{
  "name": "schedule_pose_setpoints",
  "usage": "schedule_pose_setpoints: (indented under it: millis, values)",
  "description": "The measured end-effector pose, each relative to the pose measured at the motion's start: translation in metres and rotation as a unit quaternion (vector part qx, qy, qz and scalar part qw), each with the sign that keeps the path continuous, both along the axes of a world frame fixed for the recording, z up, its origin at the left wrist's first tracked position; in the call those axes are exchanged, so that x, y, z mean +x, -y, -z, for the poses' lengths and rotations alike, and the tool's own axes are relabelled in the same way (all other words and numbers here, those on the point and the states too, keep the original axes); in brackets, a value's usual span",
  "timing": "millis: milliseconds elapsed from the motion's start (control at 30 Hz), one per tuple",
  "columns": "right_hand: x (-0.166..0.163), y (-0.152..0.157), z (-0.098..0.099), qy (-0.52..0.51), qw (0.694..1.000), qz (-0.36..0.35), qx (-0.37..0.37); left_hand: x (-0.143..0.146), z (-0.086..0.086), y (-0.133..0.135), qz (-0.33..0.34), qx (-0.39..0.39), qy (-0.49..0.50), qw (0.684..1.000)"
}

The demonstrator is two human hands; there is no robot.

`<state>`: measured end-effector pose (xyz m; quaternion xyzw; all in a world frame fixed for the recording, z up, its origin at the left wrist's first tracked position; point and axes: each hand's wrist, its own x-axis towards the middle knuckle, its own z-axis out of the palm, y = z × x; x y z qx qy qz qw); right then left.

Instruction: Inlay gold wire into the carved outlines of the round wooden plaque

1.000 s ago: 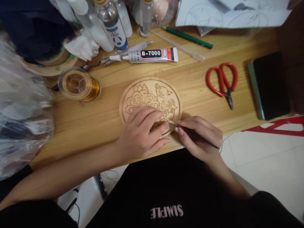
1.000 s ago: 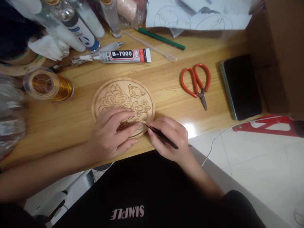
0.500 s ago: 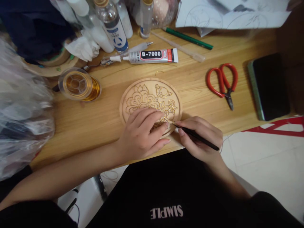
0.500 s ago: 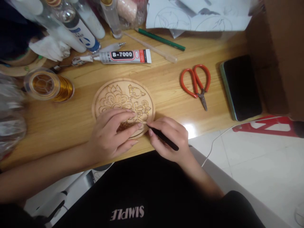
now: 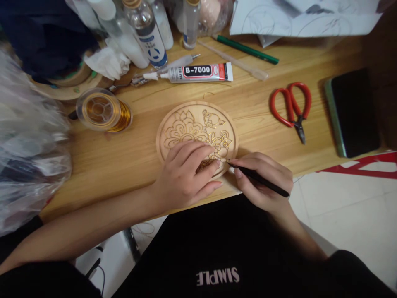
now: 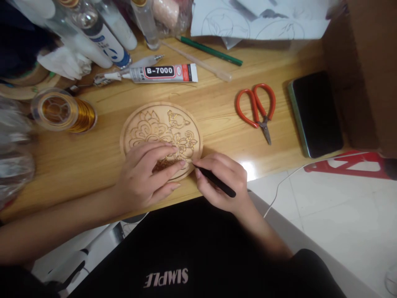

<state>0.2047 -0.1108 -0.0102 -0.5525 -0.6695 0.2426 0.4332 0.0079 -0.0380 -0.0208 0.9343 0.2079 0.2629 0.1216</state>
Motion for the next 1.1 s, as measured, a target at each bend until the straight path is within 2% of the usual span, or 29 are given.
schedule_pose_setpoints:
  millis: [333, 1100]
  values:
    - [0.0008, 0.0019, 0.0059, -0.005, 0.999, -0.026, -0.017, -0.0006, 0.0011, 0.0015, -0.001, -0.012, 0.004, 1.0]
    - [0.0022, 0.003, 0.0053, -0.025, 0.999, -0.01, -0.019, -0.0004, -0.0017, -0.0011, 0.004, 0.011, -0.006, 1.0]
